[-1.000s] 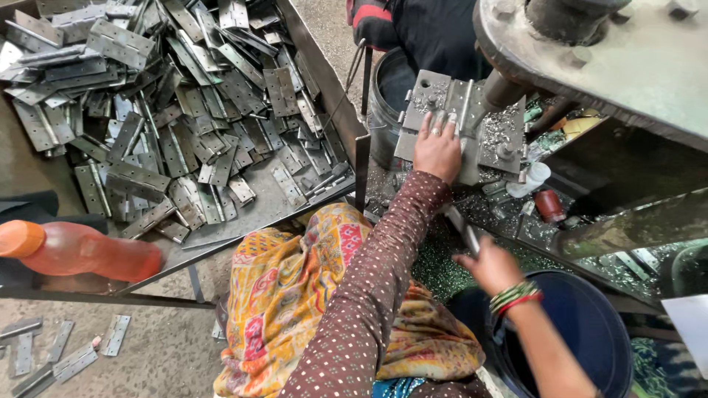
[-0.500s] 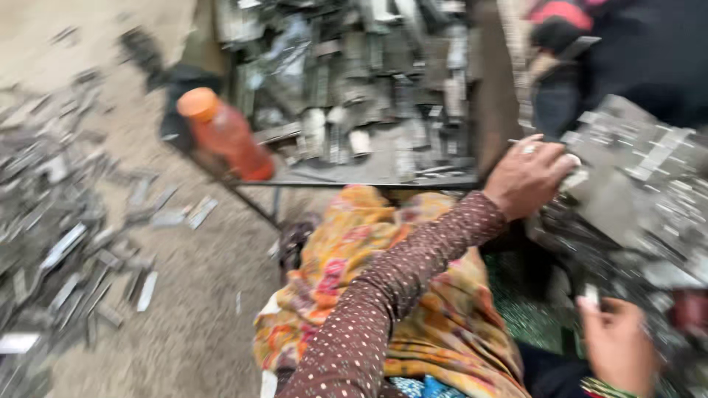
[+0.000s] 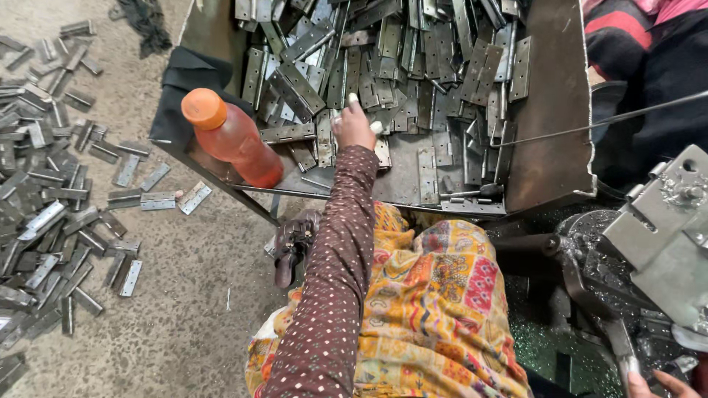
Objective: The person repeatedly picks up metal hinge pieces from a bin, places them into a manual punching machine, and operates the lever to punch holes. The processed pieces are then dropped into a pile on the floor.
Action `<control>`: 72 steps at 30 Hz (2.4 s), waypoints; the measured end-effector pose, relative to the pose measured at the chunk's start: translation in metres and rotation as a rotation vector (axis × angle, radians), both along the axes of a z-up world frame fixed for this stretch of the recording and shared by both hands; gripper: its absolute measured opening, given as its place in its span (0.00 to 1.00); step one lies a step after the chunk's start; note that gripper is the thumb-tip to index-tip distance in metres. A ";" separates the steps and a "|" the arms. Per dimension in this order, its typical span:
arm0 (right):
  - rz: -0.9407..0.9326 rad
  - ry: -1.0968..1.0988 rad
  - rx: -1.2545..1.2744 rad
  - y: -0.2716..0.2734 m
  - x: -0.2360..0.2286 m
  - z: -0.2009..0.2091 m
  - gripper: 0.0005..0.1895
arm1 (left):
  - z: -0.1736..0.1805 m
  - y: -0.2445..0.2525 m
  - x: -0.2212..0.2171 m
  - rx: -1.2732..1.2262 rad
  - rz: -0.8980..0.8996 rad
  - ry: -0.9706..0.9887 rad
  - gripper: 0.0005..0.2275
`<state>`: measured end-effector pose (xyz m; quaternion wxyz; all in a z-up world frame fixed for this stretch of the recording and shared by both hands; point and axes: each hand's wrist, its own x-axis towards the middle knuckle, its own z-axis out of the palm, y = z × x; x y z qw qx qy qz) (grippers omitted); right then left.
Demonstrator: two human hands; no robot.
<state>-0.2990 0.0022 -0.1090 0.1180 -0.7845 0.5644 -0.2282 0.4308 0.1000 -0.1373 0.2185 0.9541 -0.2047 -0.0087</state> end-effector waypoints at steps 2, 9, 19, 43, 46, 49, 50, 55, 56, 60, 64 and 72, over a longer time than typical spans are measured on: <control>-0.010 -0.030 0.000 0.014 -0.005 0.000 0.24 | 0.000 0.004 0.000 -0.044 0.061 0.022 0.28; 0.061 -0.047 -0.052 0.022 -0.001 0.012 0.22 | -0.010 0.016 -0.041 -0.112 0.170 0.085 0.14; 0.000 0.109 0.024 0.072 0.084 0.113 0.22 | 0.098 0.061 -0.140 -0.333 -0.355 -0.388 0.11; -0.035 0.031 -0.028 0.090 0.110 0.125 0.22 | 0.145 -0.072 -0.434 -0.303 -1.036 -0.512 0.15; -0.023 0.079 -0.038 0.090 0.103 0.105 0.23 | 0.150 -0.070 -0.431 -0.255 -1.088 -0.441 0.12; -0.031 0.030 0.033 0.096 0.096 0.071 0.28 | 0.153 -0.077 -0.430 -0.301 -1.089 -0.444 0.12; -0.071 0.107 0.137 0.097 0.096 0.058 0.29 | 0.153 -0.079 -0.428 -0.333 -1.077 -0.465 0.13; -0.060 0.250 0.371 0.101 0.089 0.022 0.32 | 0.142 -0.080 -0.432 -0.273 -1.084 -0.442 0.11; -0.034 0.275 0.400 0.092 0.088 0.025 0.33 | 0.142 -0.081 -0.433 -0.248 -1.075 -0.457 0.11; 0.040 0.366 0.448 0.049 0.081 0.050 0.35 | 0.142 -0.084 -0.433 -0.311 -1.061 -0.465 0.12; 0.028 0.221 0.454 0.066 0.074 0.025 0.30 | 0.142 -0.081 -0.431 -0.329 -1.090 -0.389 0.12; -0.003 0.263 0.318 0.111 0.074 -0.052 0.30 | 0.147 -0.073 -0.429 -0.436 -1.060 -0.447 0.12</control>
